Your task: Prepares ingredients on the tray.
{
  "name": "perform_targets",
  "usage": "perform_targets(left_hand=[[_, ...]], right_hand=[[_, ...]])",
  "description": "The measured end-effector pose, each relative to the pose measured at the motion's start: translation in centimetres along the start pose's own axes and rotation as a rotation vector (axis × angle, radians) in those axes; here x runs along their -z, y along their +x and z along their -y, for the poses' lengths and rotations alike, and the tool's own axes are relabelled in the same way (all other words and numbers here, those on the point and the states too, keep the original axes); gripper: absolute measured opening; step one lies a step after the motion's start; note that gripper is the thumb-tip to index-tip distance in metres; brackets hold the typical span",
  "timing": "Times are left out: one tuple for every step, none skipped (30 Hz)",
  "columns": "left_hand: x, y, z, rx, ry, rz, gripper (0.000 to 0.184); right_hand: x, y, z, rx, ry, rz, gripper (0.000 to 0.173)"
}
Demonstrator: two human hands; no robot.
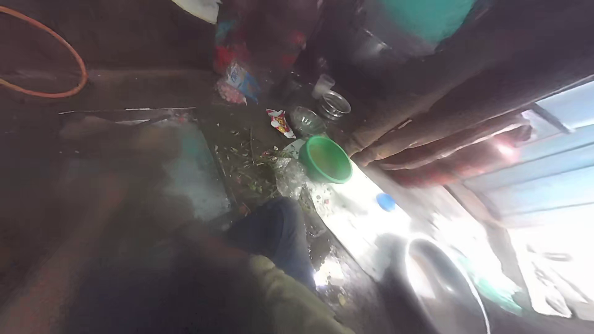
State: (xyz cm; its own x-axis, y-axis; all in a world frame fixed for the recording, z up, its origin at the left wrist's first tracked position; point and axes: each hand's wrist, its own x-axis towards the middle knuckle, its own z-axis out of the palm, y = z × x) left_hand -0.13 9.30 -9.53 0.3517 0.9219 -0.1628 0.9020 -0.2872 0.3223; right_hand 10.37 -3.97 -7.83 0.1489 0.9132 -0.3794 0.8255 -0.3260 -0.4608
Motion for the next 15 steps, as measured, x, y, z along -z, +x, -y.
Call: perform_targets(left_hand=[[0.8, -0.6, -0.6, 0.01, 0.005, 0.001, 0.027], [1.1, -0.9, -0.9, 0.023, 0.011, -0.001, 0.027], [1.4, -1.2, -1.2, 0.024, 0.017, -0.002, 0.027], [1.6, -1.3, -1.4, 0.018, 0.019, -0.001, 0.028], [1.8, -1.5, -1.6, 0.017, 0.023, 0.0, 0.028], [2.0, -1.7, -1.8, 0.023, 0.03, 0.001, 0.029], [1.9, -1.9, -1.8, 0.03, 0.051, -0.011, 0.03], [1.9, -2.0, -1.8, 0.035, 0.082, -0.037, 0.032], [2.0, -2.2, -1.8, 0.033, 0.103, -0.048, 0.032], [2.4, -2.9, -2.1, 0.029, 0.112, -0.029, 0.033], [2.9, -3.5, -2.5, 0.039, 0.104, 0.006, 0.033], [2.9, -3.3, -2.4, 0.048, 0.083, 0.008, 0.032], [2.9, -3.1, -2.2, 0.044, 0.071, 0.008, 0.032], [3.2, -3.2, -2.3, 0.051, 0.049, 0.03, 0.031], [3.5, -3.3, -2.5, 0.069, 0.025, 0.051, 0.03]], right_hand=[[-0.2, 0.6, 0.0, 0.007, -0.009, 0.0, 0.034], [0.1, 0.7, 0.1, 0.007, -0.018, 0.018, 0.033], [0.6, 0.6, 0.3, 0.006, -0.023, 0.034, 0.032], [1.1, 0.3, 0.5, 0.006, -0.017, 0.048, 0.032], [1.8, -0.4, 0.8, 0.004, -0.007, 0.057, 0.032], [2.6, -1.4, 1.2, -0.001, 0.004, 0.069, 0.034], [3.7, -2.9, 1.7, -0.011, 0.026, 0.084, 0.037], [4.7, -4.5, 2.2, -0.017, 0.051, 0.089, 0.041], [4.8, -5.1, 2.1, -0.011, 0.063, 0.084, 0.043], [3.6, -4.5, 1.4, 0.005, 0.054, 0.064, 0.043], [1.5, -3.1, 0.3, 0.019, 0.05, 0.012, 0.042], [0.0, -2.1, -0.4, 0.021, 0.057, -0.019, 0.042], [-0.8, -1.4, -0.7, 0.022, 0.047, -0.031, 0.045], [-1.0, -1.1, -0.7, -0.003, 0.018, -0.02, 0.045], [-0.7, -0.6, -0.1, -0.055, -0.039, 0.021, 0.047]])
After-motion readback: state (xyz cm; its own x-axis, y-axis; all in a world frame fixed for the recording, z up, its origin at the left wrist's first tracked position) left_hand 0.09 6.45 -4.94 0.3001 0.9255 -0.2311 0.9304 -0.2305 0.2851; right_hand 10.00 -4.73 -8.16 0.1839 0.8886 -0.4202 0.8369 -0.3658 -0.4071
